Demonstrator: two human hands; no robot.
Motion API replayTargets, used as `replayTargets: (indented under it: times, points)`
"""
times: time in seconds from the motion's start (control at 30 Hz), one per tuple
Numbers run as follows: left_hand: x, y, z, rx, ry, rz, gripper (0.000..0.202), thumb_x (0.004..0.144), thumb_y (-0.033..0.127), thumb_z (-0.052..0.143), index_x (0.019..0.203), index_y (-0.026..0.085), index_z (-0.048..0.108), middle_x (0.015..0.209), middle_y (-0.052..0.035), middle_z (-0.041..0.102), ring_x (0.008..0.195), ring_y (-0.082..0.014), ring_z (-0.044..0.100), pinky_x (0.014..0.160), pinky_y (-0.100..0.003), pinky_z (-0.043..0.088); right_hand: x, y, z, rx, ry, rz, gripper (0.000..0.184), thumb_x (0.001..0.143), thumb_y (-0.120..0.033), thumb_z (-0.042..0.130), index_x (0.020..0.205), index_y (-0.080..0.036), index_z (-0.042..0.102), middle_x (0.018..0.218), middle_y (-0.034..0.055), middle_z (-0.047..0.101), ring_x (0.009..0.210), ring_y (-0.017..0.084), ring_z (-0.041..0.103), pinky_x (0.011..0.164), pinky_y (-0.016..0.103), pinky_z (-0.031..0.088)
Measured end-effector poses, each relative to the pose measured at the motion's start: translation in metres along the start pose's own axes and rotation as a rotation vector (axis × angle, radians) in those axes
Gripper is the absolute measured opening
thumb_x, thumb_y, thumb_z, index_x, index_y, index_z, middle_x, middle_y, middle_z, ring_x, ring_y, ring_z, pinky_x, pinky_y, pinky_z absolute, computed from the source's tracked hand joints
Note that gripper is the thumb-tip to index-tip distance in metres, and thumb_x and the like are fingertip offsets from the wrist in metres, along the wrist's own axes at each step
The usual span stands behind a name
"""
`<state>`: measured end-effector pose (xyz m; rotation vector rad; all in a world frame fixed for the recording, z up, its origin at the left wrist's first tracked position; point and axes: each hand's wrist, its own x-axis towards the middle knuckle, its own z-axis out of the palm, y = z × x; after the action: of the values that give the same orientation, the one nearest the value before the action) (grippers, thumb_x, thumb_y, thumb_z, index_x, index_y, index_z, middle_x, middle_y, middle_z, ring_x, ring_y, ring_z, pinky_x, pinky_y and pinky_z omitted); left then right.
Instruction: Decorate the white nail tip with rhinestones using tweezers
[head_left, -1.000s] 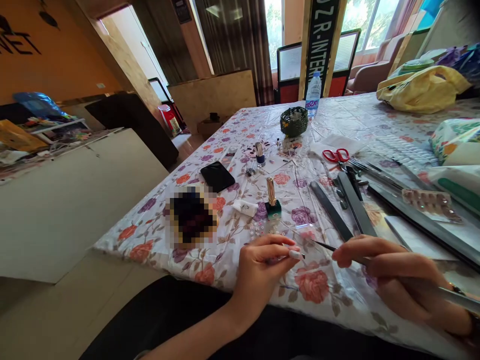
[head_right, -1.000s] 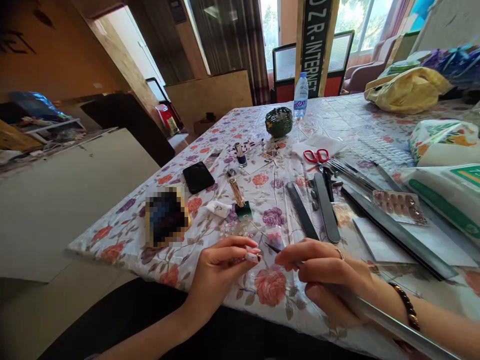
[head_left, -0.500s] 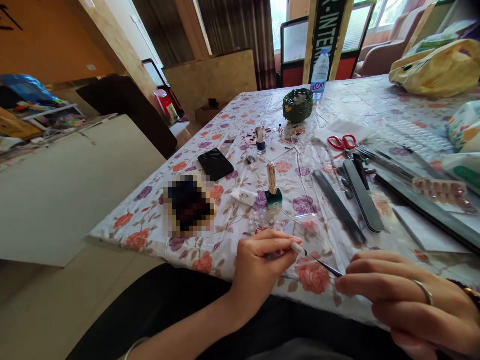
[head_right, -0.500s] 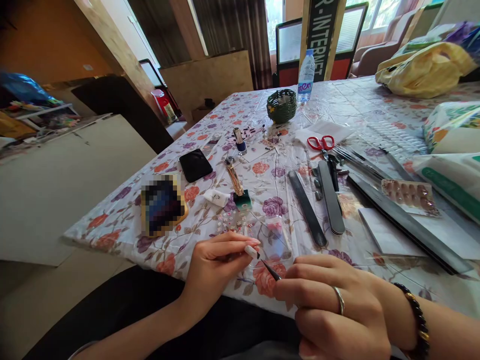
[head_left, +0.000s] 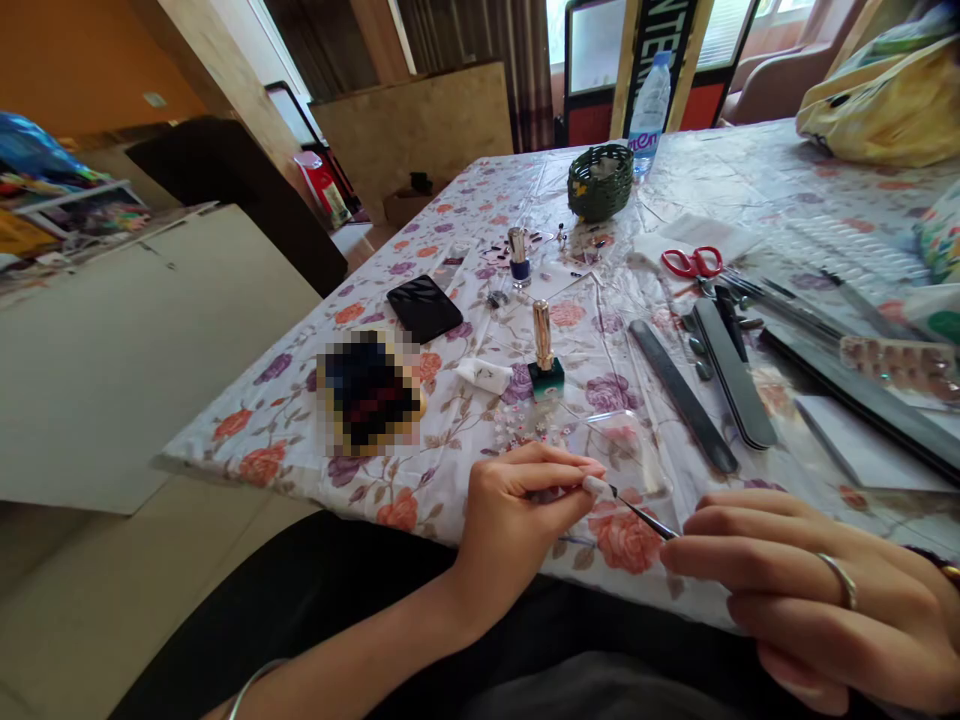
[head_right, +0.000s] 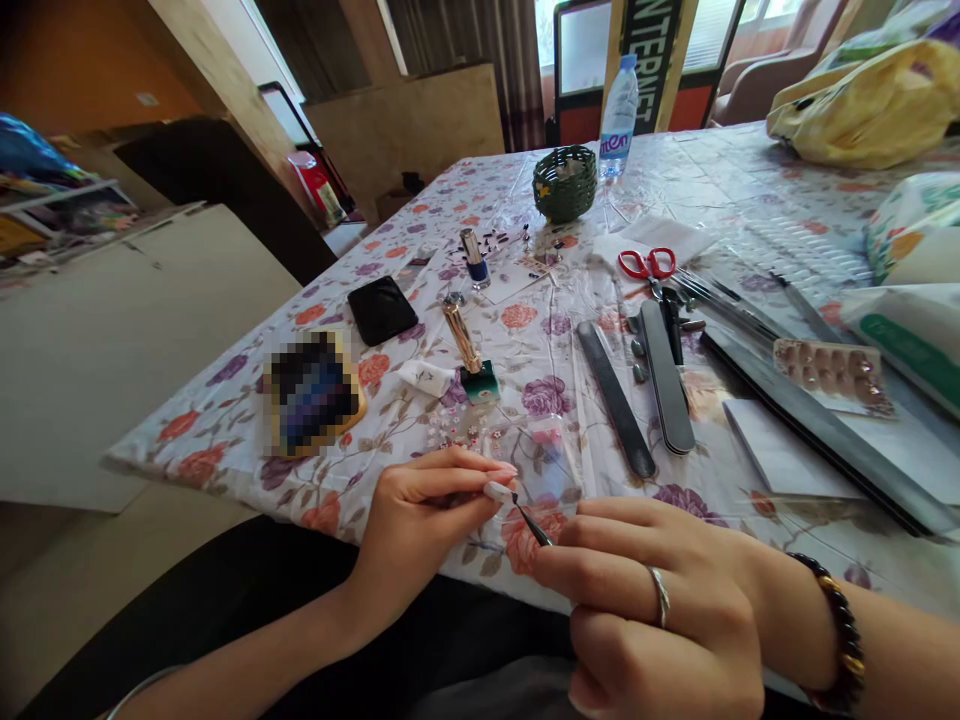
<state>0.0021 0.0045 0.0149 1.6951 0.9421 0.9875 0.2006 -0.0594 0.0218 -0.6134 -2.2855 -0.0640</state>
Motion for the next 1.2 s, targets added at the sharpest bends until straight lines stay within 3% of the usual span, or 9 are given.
replayTargets:
  times: [0.1,0.23,0.4,0.57,0.7,0.83,1.2]
  points:
    - [0.001,0.000,0.000,-0.007,-0.004,0.007,0.010,0.068,0.006,0.072,0.070,0.016,0.076,0.078,-0.0051,0.074,0.072,-0.0149,0.069,0.068,-0.021,0.054,0.000,0.003,-0.001,0.046,0.046,-0.048,0.031,0.095,-0.022,0.034,0.070,-0.017,0.051,0.090,0.0131,0.069,0.079,0.018,0.066,0.068,0.031,0.057]
    - [0.002,0.002,0.000,0.010,0.002,0.000,0.013,0.067,0.003,0.071,0.070,0.016,0.076,0.078,-0.0052,0.074,0.072,-0.0149,0.069,0.068,-0.021,0.054,-0.001,0.005,0.000,0.096,0.008,-0.042,0.028,0.095,-0.021,0.036,0.073,-0.017,0.052,0.090,0.0130,0.070,0.077,0.018,0.066,0.068,0.032,0.057]
    - [0.001,0.004,0.000,0.006,0.010,-0.012,0.012,0.066,0.004,0.072,0.069,0.015,0.076,0.078,-0.0060,0.074,0.071,-0.0150,0.069,0.066,-0.020,0.054,-0.001,0.003,0.001,0.076,0.022,-0.041,0.031,0.096,-0.026,0.035,0.072,-0.018,0.052,0.088,0.0131,0.070,0.077,0.018,0.066,0.066,0.031,0.057]
    - [0.002,0.003,0.000,0.014,0.008,-0.011,0.013,0.067,0.004,0.072,0.068,0.016,0.075,0.078,-0.0048,0.074,0.071,-0.0152,0.069,0.067,-0.021,0.054,0.004,0.003,-0.003,0.071,0.027,-0.052,0.030,0.096,-0.020,0.034,0.072,-0.016,0.052,0.087,0.0131,0.070,0.077,0.018,0.067,0.069,0.031,0.057]
    - [0.002,0.003,0.000,0.018,0.010,-0.021,0.013,0.067,0.005,0.072,0.068,0.018,0.075,0.078,-0.0041,0.074,0.071,-0.0158,0.069,0.066,-0.022,0.055,0.011,0.003,-0.008,0.083,-0.092,-0.025,0.033,0.097,-0.020,0.031,0.071,-0.017,0.051,0.085,0.0115,0.072,0.077,0.015,0.067,0.070,0.027,0.058]
    - [0.001,0.003,0.001,0.014,0.003,-0.028,0.012,0.067,0.006,0.072,0.068,0.017,0.075,0.078,-0.0044,0.074,0.072,-0.0162,0.069,0.066,-0.023,0.055,0.006,0.004,-0.005,0.075,-0.005,-0.039,0.031,0.096,-0.023,0.032,0.072,-0.017,0.051,0.088,0.0133,0.070,0.079,0.018,0.066,0.069,0.031,0.057]
    - [0.002,0.002,0.000,0.021,-0.003,-0.016,0.014,0.068,0.005,0.071,0.069,0.019,0.075,0.079,-0.0032,0.074,0.073,-0.0163,0.069,0.068,-0.024,0.055,0.002,0.003,0.000,0.074,0.031,-0.027,0.026,0.093,-0.026,0.043,0.070,-0.019,0.052,0.088,0.0111,0.070,0.076,0.017,0.067,0.068,0.030,0.058]
